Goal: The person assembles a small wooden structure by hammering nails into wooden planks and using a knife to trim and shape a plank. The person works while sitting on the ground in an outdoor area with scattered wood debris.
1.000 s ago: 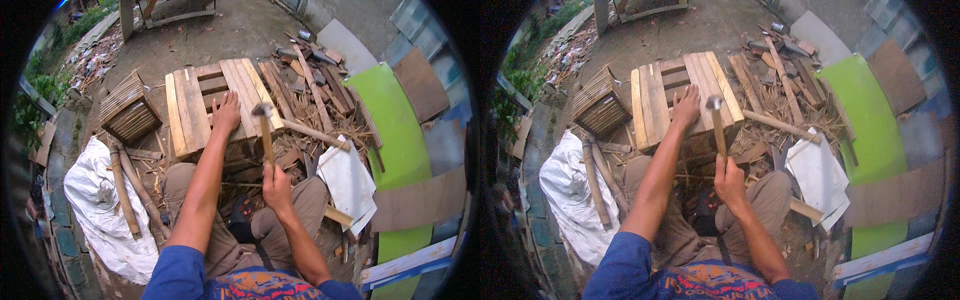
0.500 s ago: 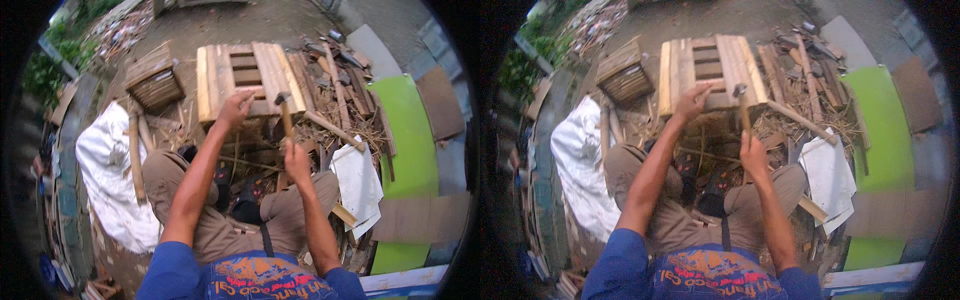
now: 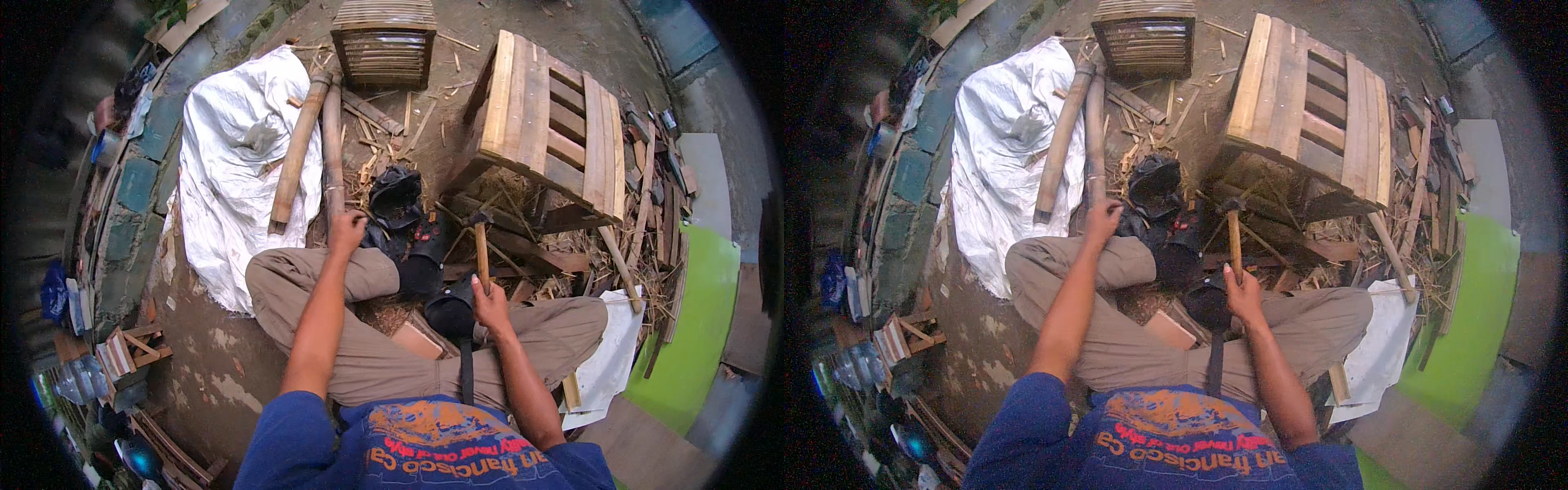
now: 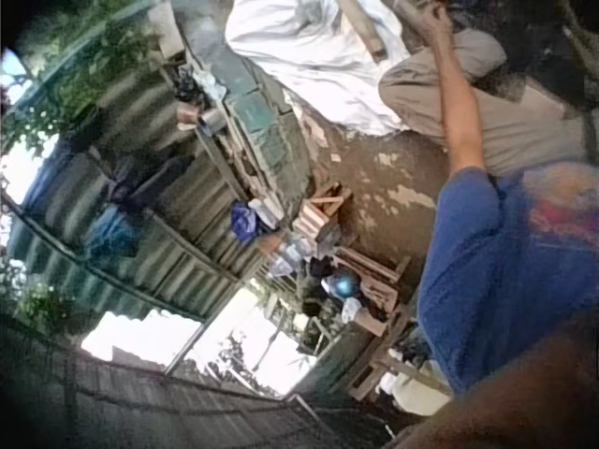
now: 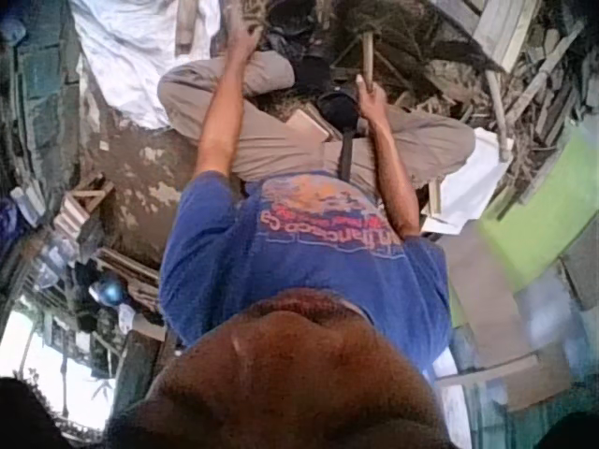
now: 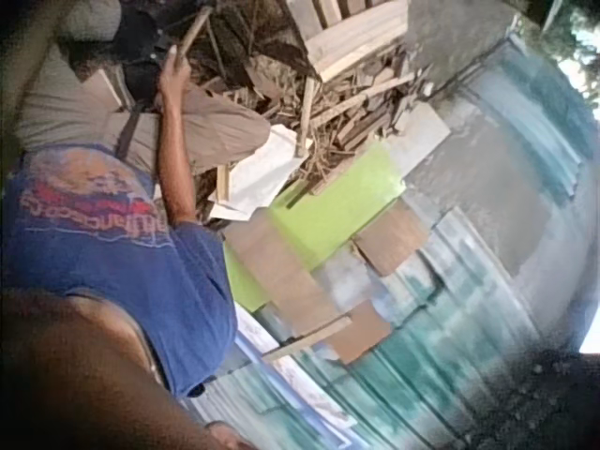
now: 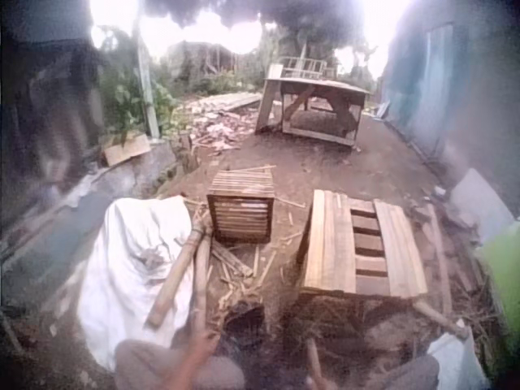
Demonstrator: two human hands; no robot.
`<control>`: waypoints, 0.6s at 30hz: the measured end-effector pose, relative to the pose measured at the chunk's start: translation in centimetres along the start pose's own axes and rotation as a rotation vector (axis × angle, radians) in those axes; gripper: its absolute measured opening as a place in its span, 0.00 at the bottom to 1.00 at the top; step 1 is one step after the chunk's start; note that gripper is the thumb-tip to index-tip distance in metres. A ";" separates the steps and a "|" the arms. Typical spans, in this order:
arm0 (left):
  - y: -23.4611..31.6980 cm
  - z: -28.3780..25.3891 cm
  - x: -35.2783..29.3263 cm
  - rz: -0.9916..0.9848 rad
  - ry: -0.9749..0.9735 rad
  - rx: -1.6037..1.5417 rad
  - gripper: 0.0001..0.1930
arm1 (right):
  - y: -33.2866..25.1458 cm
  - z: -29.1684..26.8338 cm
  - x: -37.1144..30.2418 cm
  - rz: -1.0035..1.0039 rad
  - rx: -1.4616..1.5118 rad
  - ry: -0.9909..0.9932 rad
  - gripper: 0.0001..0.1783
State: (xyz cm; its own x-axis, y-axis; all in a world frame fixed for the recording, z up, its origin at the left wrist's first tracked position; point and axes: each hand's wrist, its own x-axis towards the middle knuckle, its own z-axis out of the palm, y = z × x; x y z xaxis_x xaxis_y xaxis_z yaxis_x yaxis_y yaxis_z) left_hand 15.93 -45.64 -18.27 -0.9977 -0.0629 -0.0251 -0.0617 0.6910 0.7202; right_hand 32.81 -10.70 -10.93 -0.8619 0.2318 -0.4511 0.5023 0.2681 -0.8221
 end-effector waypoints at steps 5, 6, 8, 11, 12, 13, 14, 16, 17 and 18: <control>3.0 5.1 2.6 0.019 -0.202 0.036 0.10 | -0.9 0.2 0.3 0.036 -0.122 0.072 0.26; 3.2 5.8 3.2 0.042 -0.220 0.095 0.09 | -0.9 0.0 0.2 0.049 -0.143 0.096 0.28; 2.2 8.4 4.2 0.081 -0.243 0.196 0.09 | -0.1 -0.3 0.1 0.133 -0.154 0.094 0.27; 0.4 11.4 5.1 0.115 -0.285 0.431 0.09 | -0.7 -0.7 -0.7 0.130 -0.155 0.072 0.28; -0.1 12.2 5.3 0.130 -0.304 0.516 0.10 | -1.0 -0.4 -0.5 0.131 -0.110 0.074 0.27; 0.0 12.4 5.5 0.119 -0.376 0.512 0.09 | -0.9 0.2 -0.9 0.142 -0.050 0.084 0.27; 0.1 12.6 5.5 0.089 -0.422 0.524 0.09 | -0.7 -0.1 -0.8 0.222 -0.060 0.065 0.26; 0.2 13.0 5.7 0.031 -0.496 0.542 0.08 | -1.2 0.0 -1.6 0.274 -0.060 0.042 0.23; -0.1 13.3 6.0 0.023 -0.483 0.520 0.08 | -2.2 0.3 -1.4 0.222 -0.055 0.061 0.22; -1.1 14.0 6.1 -0.004 -0.434 0.488 0.08 | -3.1 0.8 -1.3 0.169 -0.052 0.079 0.21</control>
State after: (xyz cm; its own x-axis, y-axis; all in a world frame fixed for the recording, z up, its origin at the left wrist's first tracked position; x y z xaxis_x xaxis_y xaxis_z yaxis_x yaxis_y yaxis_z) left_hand 9.48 -36.68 -28.95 -0.9117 0.1594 -0.3787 0.0305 0.9453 0.3246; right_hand 32.32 -12.56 -8.05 -0.7578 0.3498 -0.5508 0.6441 0.2663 -0.7171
